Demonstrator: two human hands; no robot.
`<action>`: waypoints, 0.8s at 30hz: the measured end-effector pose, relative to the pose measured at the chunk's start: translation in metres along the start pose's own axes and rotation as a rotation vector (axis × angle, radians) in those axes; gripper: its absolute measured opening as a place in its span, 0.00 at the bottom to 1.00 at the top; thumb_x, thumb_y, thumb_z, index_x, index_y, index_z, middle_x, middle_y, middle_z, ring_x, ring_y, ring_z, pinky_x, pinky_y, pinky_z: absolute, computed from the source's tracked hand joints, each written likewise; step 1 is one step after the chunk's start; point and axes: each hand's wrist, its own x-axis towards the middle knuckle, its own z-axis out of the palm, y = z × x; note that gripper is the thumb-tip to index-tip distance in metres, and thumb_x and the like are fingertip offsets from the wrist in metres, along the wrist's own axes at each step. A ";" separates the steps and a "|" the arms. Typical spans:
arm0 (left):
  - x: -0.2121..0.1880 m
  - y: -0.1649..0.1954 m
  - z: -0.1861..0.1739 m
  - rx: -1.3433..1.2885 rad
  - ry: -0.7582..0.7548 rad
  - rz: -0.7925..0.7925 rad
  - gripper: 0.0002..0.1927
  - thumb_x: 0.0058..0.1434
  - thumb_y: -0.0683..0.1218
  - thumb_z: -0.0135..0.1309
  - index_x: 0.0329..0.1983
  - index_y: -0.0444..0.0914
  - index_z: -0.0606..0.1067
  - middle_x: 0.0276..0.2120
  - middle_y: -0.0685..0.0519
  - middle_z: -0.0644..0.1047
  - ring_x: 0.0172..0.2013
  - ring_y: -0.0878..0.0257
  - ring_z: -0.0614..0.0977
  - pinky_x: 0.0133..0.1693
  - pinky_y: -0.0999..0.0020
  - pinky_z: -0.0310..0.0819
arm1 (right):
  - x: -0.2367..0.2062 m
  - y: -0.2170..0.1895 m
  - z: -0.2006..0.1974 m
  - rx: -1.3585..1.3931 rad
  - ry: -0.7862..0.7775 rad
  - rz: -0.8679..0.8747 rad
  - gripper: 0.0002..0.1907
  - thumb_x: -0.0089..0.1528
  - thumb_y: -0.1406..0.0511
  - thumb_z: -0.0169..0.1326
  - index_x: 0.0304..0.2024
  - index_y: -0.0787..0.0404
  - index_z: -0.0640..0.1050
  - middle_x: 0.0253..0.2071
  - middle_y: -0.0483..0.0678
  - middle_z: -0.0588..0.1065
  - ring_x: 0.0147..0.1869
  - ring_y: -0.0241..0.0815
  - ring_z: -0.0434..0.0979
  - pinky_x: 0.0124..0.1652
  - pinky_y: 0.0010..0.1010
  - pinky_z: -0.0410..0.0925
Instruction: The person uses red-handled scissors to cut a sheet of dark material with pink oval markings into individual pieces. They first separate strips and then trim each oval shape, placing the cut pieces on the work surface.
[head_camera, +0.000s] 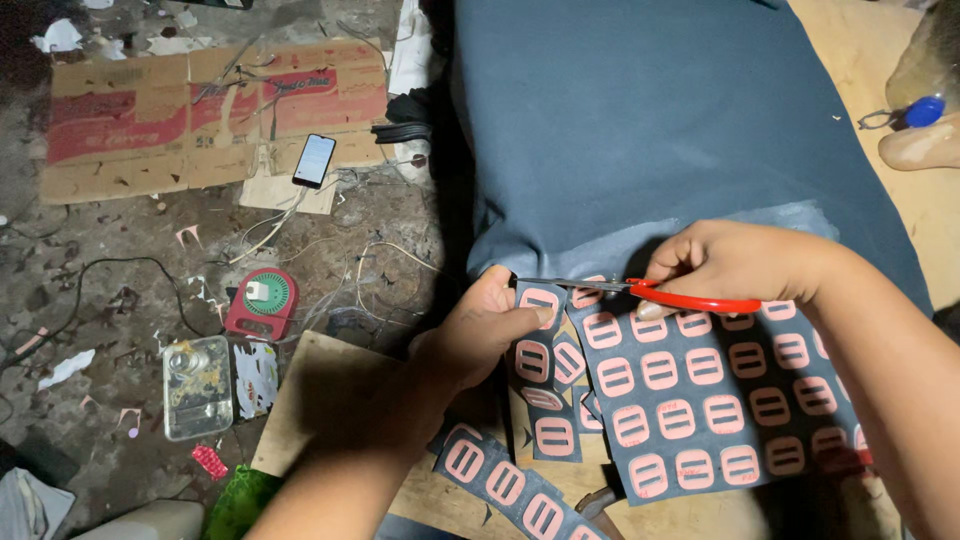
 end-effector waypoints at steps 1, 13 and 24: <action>0.000 0.001 -0.001 -0.001 -0.002 -0.003 0.26 0.62 0.32 0.49 0.62 0.28 0.58 0.48 0.36 0.79 0.46 0.55 0.83 0.50 0.60 0.79 | -0.001 -0.005 0.000 -0.019 0.009 0.007 0.13 0.54 0.57 0.67 0.30 0.62 0.86 0.21 0.40 0.77 0.26 0.31 0.71 0.29 0.29 0.67; 0.011 0.004 0.001 0.037 0.195 -0.071 0.22 0.59 0.32 0.50 0.51 0.31 0.55 0.44 0.41 0.78 0.42 0.58 0.82 0.41 0.60 0.81 | -0.061 0.041 0.040 0.179 0.281 0.089 0.14 0.53 0.59 0.68 0.27 0.62 0.79 0.20 0.42 0.72 0.27 0.32 0.65 0.28 0.30 0.63; 0.014 0.022 0.024 0.051 0.192 0.112 0.22 0.57 0.34 0.55 0.54 0.29 0.64 0.56 0.38 0.73 0.50 0.58 0.80 0.50 0.66 0.79 | -0.102 0.174 0.260 0.843 0.697 0.371 0.15 0.62 0.61 0.64 0.42 0.65 0.76 0.23 0.49 0.73 0.24 0.37 0.69 0.25 0.30 0.62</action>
